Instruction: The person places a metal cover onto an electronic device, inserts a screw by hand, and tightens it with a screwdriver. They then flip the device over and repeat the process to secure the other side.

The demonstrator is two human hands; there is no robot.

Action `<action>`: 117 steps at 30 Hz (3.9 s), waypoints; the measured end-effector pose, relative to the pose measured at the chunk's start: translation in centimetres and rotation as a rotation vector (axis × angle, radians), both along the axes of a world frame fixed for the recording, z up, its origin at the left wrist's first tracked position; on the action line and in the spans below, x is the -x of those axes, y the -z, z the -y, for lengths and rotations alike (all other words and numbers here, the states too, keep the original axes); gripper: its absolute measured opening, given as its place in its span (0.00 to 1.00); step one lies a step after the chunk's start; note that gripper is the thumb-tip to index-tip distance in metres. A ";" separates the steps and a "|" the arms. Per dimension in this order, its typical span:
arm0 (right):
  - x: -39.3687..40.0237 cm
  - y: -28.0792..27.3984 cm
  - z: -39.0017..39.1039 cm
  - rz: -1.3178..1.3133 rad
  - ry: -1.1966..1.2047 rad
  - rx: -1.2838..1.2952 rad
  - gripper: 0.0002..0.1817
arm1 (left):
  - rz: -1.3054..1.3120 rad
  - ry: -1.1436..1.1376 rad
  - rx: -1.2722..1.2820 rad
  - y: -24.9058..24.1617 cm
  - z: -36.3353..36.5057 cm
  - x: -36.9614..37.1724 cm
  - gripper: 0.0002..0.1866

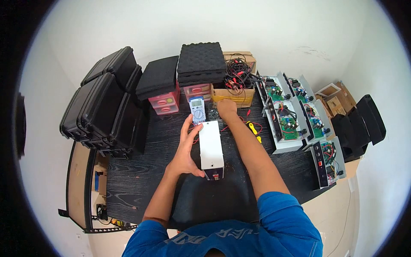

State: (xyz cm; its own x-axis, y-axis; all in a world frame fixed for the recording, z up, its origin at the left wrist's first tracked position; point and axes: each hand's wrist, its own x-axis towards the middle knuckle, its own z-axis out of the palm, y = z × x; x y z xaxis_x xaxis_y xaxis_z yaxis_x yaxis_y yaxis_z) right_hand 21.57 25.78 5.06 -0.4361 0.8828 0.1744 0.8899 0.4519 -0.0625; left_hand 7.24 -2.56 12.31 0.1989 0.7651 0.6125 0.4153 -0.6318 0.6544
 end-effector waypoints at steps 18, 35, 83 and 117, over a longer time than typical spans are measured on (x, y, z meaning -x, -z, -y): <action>-8.5 -11.1 17.9 -1.461 -0.426 0.269 0.04 | -0.419 0.142 -0.043 -6.4 1.1 -2.9 0.42; -10.7 -12.9 27.8 -0.915 -0.748 -0.043 0.13 | -0.332 0.169 -0.065 -6.1 0.7 -3.2 0.40; -11.1 -17.2 27.6 -0.604 -0.782 0.139 0.10 | -0.418 0.165 -0.016 -6.2 0.6 -2.7 0.45; -4.9 -9.0 8.7 -0.242 -0.052 0.123 0.15 | -0.468 0.143 -0.019 -6.1 0.7 -2.8 0.40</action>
State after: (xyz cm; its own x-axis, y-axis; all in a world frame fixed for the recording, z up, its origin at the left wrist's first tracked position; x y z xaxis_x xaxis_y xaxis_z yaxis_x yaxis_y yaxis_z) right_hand 26.45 17.04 14.05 -0.4406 0.8811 0.1721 0.8181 0.4730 -0.3272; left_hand 9.99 -3.26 18.45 0.5586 0.6998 0.4453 0.5706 -0.7138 0.4061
